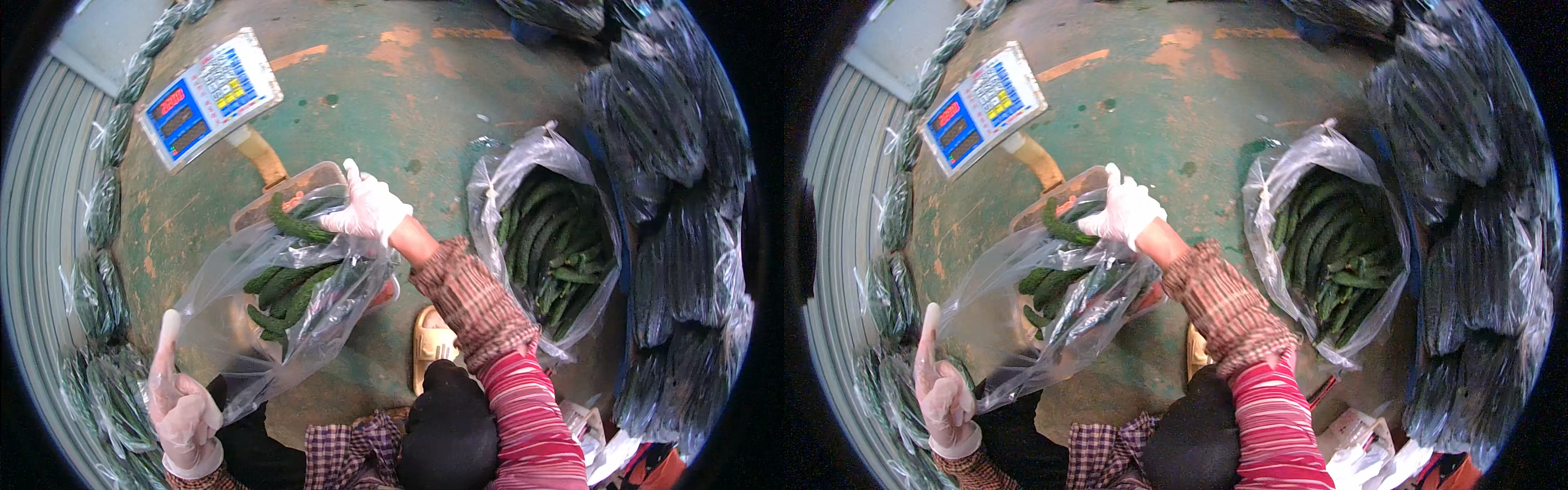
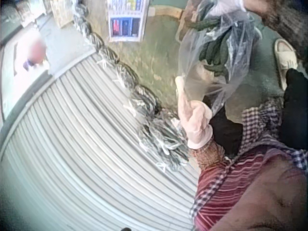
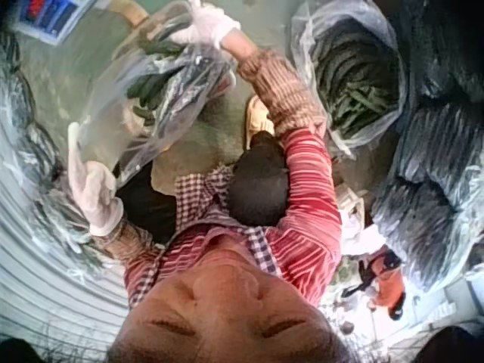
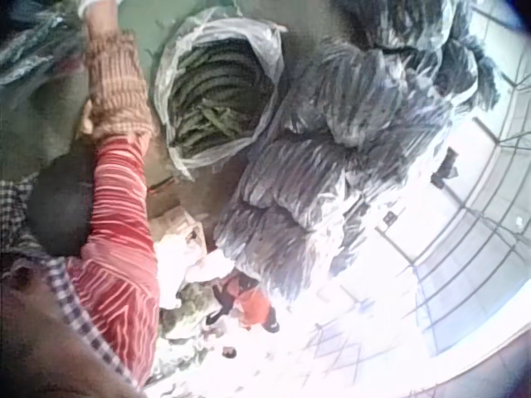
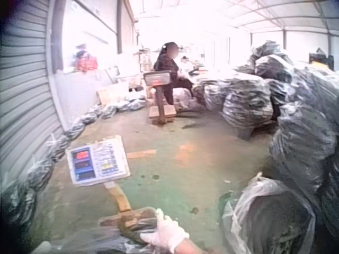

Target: The person puts produce into plastic bags and weighs them on a scale before tying the bags and placing them on a stack.

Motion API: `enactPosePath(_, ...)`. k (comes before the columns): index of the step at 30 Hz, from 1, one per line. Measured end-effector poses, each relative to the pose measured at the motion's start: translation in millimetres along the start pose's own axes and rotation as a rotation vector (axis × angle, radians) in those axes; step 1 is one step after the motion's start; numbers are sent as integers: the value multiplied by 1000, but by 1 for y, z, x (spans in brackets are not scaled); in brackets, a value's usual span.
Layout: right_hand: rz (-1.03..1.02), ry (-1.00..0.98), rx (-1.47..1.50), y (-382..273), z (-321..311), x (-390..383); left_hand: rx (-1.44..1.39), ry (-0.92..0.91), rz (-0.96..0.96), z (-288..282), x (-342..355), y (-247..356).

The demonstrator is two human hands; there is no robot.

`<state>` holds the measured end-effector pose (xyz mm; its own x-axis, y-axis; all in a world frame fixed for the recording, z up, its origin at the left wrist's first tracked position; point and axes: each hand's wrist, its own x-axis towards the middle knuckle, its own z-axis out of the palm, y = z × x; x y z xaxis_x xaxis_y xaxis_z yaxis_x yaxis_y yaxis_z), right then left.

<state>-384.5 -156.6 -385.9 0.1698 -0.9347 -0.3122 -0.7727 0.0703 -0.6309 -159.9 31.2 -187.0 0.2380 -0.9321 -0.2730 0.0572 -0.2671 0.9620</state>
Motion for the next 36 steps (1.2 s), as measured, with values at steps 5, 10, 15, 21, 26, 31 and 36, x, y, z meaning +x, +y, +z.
enactPosePath(5, -190, -12, -69, 51, 25, 4, -44, -1, -48, -19, 4, 2)
enactPosePath(10, -366, -73, 804, 1, -44, -108, -184, 147, 50, -55, -5, 5)
enactPosePath(15, -411, -414, 166, -8, -68, -99, -279, -151, 3, -81, -12, -9)
enactPosePath(21, -422, 9, -340, -4, 55, 30, -320, -197, -127, -70, -16, 2)
enactPosePath(26, -143, 40, -52, -18, 64, 18, -391, -84, -169, -93, -12, -6)
enactPosePath(31, -373, -269, 1126, -86, -39, -55, -621, -10, -122, -77, -13, 6)
enactPosePath(36, -849, -678, 1352, -160, -19, -112, -587, -115, -64, -65, -11, 11)
